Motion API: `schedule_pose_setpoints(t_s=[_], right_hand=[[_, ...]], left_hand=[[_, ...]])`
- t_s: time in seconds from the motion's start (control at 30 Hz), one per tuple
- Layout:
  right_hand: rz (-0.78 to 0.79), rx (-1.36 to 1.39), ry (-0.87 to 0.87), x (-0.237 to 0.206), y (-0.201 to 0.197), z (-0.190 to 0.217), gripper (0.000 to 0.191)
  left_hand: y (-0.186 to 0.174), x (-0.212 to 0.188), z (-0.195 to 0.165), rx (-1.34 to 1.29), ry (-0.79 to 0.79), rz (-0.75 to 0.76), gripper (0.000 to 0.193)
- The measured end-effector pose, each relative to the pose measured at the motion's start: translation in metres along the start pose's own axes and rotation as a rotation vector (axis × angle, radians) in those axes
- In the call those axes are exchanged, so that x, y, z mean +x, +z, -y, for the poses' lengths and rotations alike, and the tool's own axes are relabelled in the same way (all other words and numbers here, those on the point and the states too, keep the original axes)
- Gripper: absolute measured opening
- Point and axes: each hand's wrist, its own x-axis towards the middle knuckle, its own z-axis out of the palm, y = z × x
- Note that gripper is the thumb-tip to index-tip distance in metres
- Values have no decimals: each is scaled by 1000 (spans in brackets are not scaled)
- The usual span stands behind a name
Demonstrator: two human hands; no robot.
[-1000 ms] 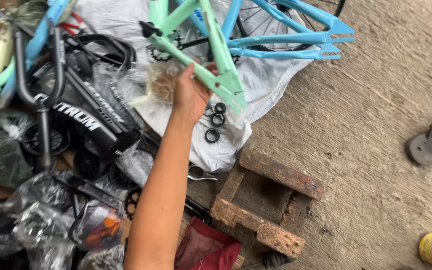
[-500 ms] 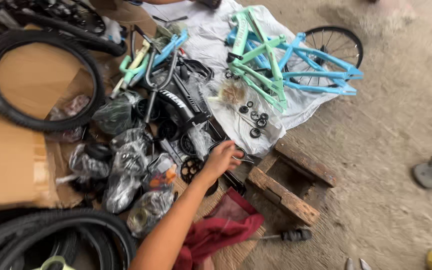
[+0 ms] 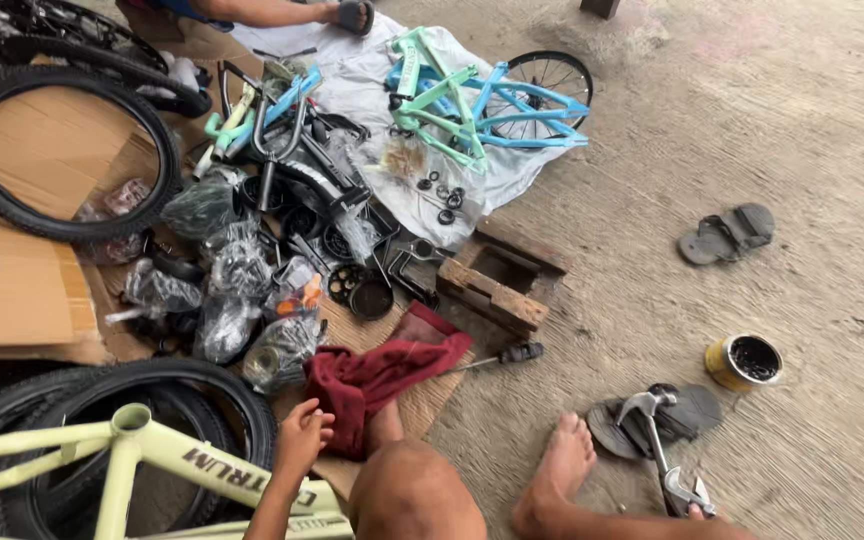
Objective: The person installs a crank arm into the bottom bracket of a mint green bicycle frame, secures it with a wrench, then switches to a cream-colored frame and uses a hammer to tap a bottom bracket cup into place.
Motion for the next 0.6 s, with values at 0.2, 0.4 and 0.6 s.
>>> schedule_pose_setpoints(t_s=[0.2, 0.4, 0.6], right_hand=[[86, -19, -84, -36, 53, 50, 65], [93, -124, -114, -42, 88, 96, 67], [100, -237, -124, -16, 99, 112, 68]], left_hand=[[23, -3, -9, 535, 311, -100, 38], [50, 14, -21, 960, 483, 18, 46], [62, 48, -7, 1260, 319, 50, 70]])
